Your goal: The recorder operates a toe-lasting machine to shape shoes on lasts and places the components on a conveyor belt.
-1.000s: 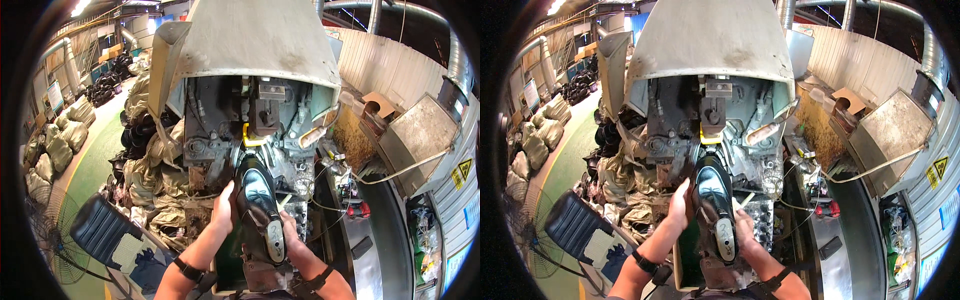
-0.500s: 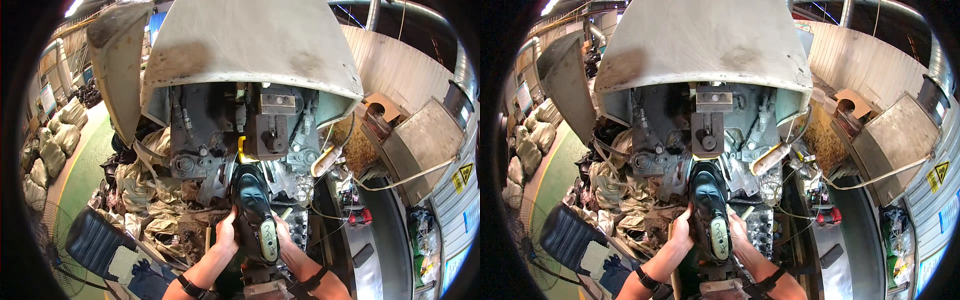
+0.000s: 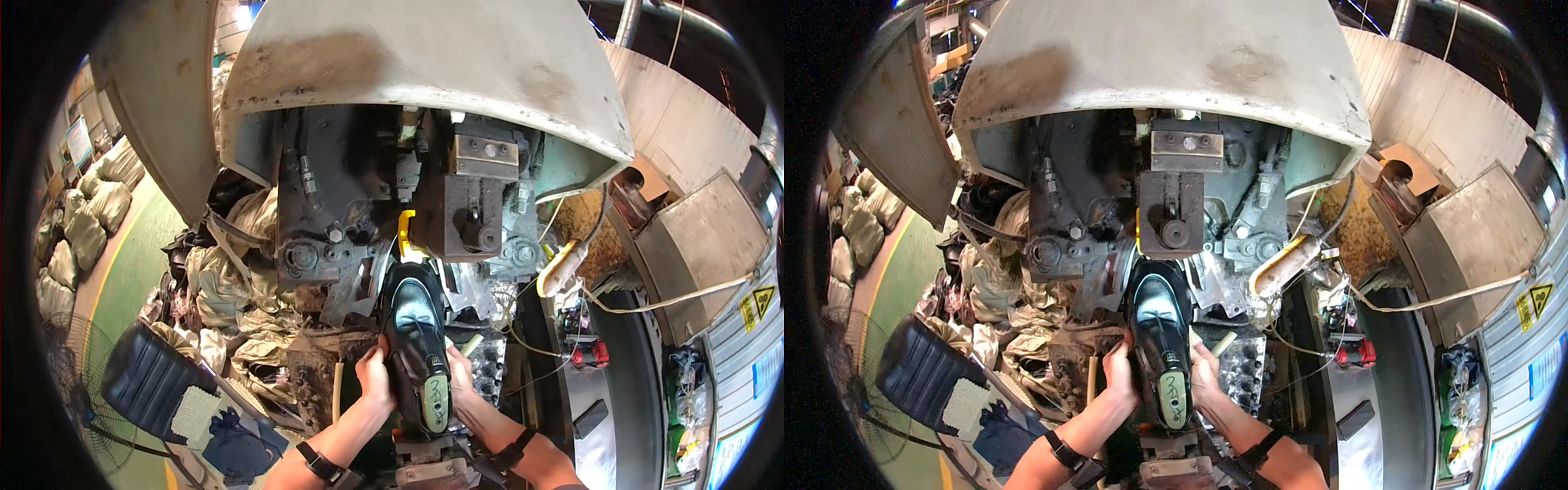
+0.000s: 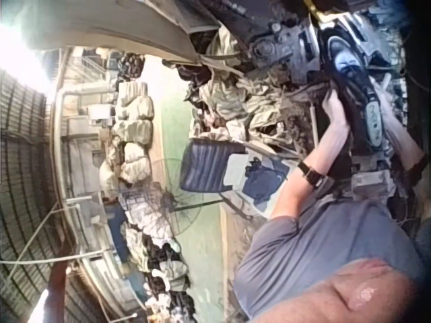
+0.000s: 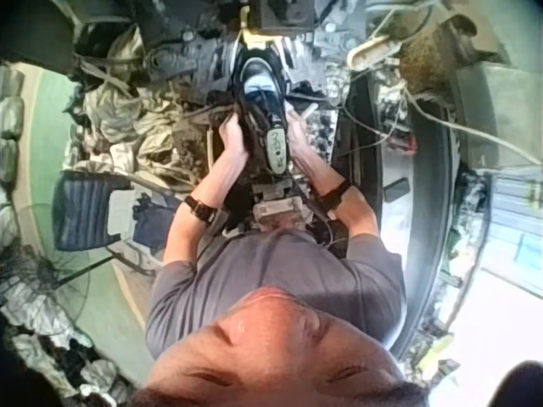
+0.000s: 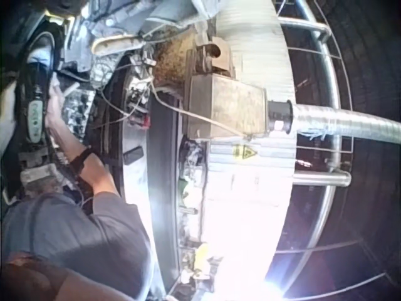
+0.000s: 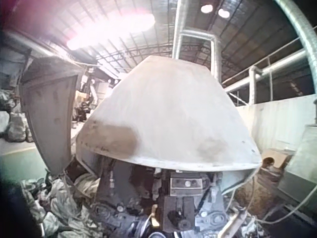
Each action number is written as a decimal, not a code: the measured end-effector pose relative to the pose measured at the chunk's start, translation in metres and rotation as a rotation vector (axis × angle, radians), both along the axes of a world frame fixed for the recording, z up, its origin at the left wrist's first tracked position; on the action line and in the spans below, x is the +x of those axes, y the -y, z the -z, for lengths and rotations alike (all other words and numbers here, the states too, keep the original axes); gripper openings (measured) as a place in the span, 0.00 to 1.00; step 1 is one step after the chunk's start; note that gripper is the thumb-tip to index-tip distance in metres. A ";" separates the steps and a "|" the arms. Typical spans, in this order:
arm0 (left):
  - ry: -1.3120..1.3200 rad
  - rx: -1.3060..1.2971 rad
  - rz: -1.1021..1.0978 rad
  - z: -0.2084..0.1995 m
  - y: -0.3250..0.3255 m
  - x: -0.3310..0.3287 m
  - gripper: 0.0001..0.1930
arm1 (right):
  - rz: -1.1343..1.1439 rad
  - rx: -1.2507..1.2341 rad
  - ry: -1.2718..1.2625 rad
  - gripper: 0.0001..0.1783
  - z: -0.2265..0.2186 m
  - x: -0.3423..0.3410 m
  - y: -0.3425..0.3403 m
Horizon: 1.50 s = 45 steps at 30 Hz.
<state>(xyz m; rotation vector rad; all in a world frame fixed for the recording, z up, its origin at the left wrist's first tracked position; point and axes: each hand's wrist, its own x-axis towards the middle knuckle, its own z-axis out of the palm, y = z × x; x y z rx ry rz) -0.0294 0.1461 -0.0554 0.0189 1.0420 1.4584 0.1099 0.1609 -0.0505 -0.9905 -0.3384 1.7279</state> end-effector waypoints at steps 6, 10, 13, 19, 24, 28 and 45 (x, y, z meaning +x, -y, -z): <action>-0.005 0.027 -0.001 -0.014 0.005 -0.013 0.16 | -0.001 -0.048 -0.018 0.14 0.000 -0.008 0.012; 0.071 0.035 0.040 -0.011 0.006 -0.009 0.15 | 0.023 0.008 0.045 0.13 0.006 -0.004 0.012; 0.004 0.051 -0.018 0.001 0.000 0.002 0.15 | 0.002 0.102 -0.025 0.15 0.019 0.004 -0.002; -0.075 0.125 -0.063 0.019 -0.006 0.002 0.15 | 0.016 0.093 0.007 0.15 0.040 0.008 -0.010; -0.015 0.142 -0.086 0.022 -0.008 0.003 0.16 | 0.017 0.082 -0.076 0.13 0.043 0.004 -0.010; -0.141 0.157 -0.153 0.022 -0.012 0.007 0.17 | 0.031 0.120 -0.054 0.14 0.047 0.002 -0.018; 0.061 0.115 0.084 -0.008 -0.004 -0.003 0.25 | -0.016 0.117 -0.084 0.16 0.017 0.004 -0.005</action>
